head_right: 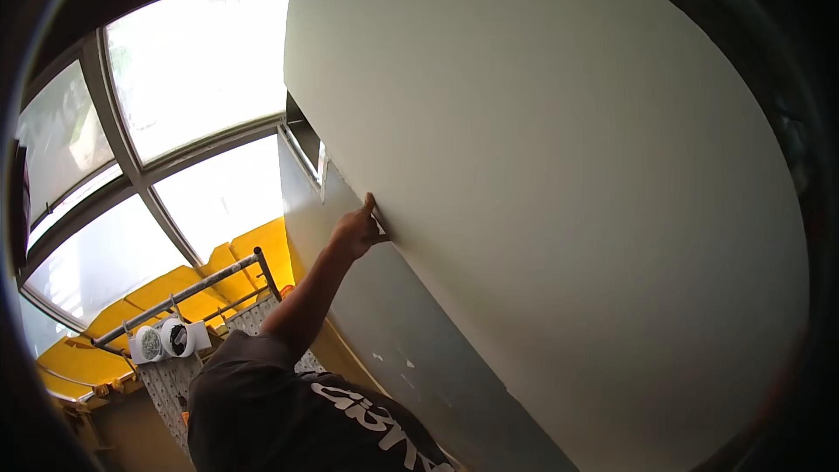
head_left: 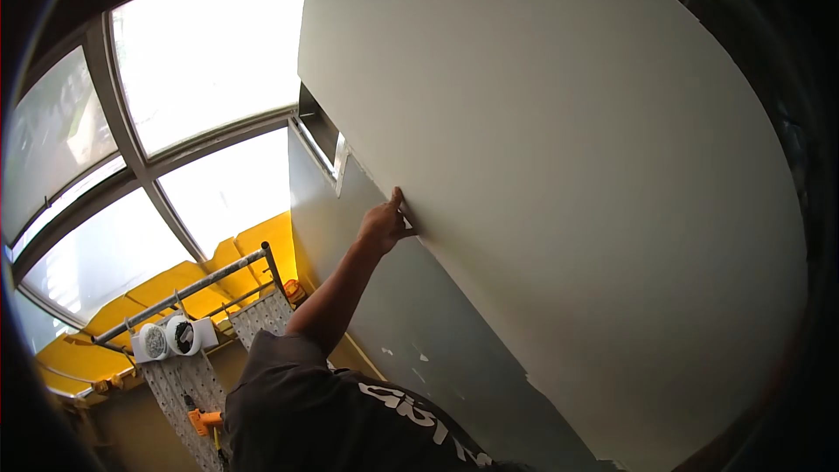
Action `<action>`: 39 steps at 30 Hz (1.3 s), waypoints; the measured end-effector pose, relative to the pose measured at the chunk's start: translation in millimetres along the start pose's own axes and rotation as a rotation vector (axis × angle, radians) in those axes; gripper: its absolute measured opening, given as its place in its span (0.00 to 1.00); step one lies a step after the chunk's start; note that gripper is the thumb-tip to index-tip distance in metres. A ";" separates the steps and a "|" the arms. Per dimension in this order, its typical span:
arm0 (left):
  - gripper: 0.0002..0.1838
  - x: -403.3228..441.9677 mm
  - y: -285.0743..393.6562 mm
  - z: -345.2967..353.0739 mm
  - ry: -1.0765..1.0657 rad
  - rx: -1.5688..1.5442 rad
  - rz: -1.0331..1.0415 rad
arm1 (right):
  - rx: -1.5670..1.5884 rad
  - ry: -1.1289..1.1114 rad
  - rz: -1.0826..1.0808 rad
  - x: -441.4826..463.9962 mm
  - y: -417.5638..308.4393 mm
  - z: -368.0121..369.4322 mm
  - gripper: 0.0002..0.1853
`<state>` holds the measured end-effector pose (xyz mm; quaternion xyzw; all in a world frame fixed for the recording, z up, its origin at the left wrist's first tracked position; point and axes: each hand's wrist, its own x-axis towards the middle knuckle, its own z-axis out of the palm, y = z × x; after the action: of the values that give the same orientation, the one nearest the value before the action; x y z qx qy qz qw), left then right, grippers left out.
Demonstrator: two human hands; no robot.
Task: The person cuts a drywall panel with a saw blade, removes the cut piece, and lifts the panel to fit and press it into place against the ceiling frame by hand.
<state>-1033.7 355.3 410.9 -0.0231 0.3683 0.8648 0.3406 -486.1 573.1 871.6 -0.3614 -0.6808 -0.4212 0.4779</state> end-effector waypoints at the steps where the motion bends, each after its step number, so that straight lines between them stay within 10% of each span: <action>1: 0.25 5.4 2.1 0.6 0.008 0.003 -0.004 | 0.001 0.020 -0.037 2.3 0.8 4.7 0.34; 25: 0.21 51.7 42.9 -18.8 0.025 0.119 -0.096 | -0.024 0.010 -0.025 24.5 -49.9 14.7 0.42; 32: 0.23 62.7 52.2 -30.2 0.127 0.397 0.013 | -0.043 -0.010 0.004 19.2 -39.3 36.2 0.35; 39: 0.27 147.3 39.9 -142.2 -0.238 0.462 0.341 | -0.058 0.169 -0.031 7.4 -23.2 51.4 0.38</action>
<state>-1200.8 326.9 289.3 0.2186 0.5111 0.7995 0.2276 -526.7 612.1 863.7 -0.3276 -0.6312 -0.4770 0.5165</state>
